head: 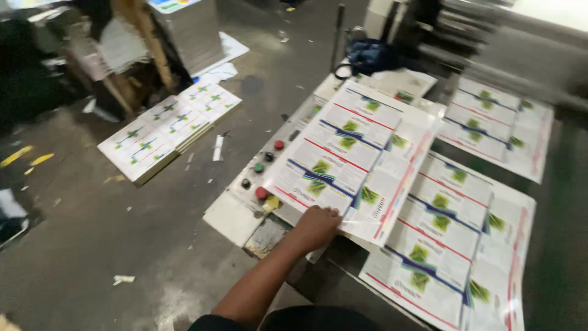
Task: Organizing and stacking printed label sheets as they come off a production machine.
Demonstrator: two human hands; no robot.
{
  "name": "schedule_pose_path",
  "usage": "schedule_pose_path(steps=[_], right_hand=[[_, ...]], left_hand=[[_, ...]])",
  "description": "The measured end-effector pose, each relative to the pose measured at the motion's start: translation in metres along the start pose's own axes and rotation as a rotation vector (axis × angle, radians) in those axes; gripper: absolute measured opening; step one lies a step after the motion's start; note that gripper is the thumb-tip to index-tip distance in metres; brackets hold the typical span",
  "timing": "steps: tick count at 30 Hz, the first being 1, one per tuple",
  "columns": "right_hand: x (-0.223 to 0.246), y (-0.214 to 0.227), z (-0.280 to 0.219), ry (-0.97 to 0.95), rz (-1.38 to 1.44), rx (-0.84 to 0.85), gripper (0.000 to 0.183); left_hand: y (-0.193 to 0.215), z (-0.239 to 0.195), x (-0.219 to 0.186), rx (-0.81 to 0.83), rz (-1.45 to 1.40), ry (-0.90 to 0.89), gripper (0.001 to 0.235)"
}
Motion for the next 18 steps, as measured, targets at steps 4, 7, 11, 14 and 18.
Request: schedule_pose_path(steps=[4, 7, 11, 14, 18], right_hand=[[0.038, -0.074, -0.113, 0.015, 0.020, -0.260, 0.041], [0.071, -0.101, -0.097, 0.065, 0.087, -0.295, 0.034], [0.105, -0.117, -0.048, 0.072, 0.095, -0.346, 0.033], [0.113, -0.115, 0.006, 0.052, 0.128, -0.366, 0.035], [0.117, -0.108, 0.063, 0.074, 0.183, -0.314, 0.033]], left_hand=[[0.010, 0.005, -0.004, 0.006, -0.010, -0.035, 0.022], [0.026, 0.005, -0.008, -0.012, -0.030, -0.092, 0.018], [0.021, 0.004, -0.007, -0.024, -0.029, -0.121, 0.018], [0.014, 0.007, 0.000, -0.039, -0.042, -0.090, 0.022], [0.009, 0.006, 0.001, -0.032, -0.080, -0.022, 0.021]])
Point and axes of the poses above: each hand's wrist, its own z-axis towards the middle knuckle, its own y-axis out of the back of the hand, x = y × z, the point moved 3 cm from there along z, towards the middle knuckle, and after that the axes turned 6 degrees about y, right-handed, at the moved point
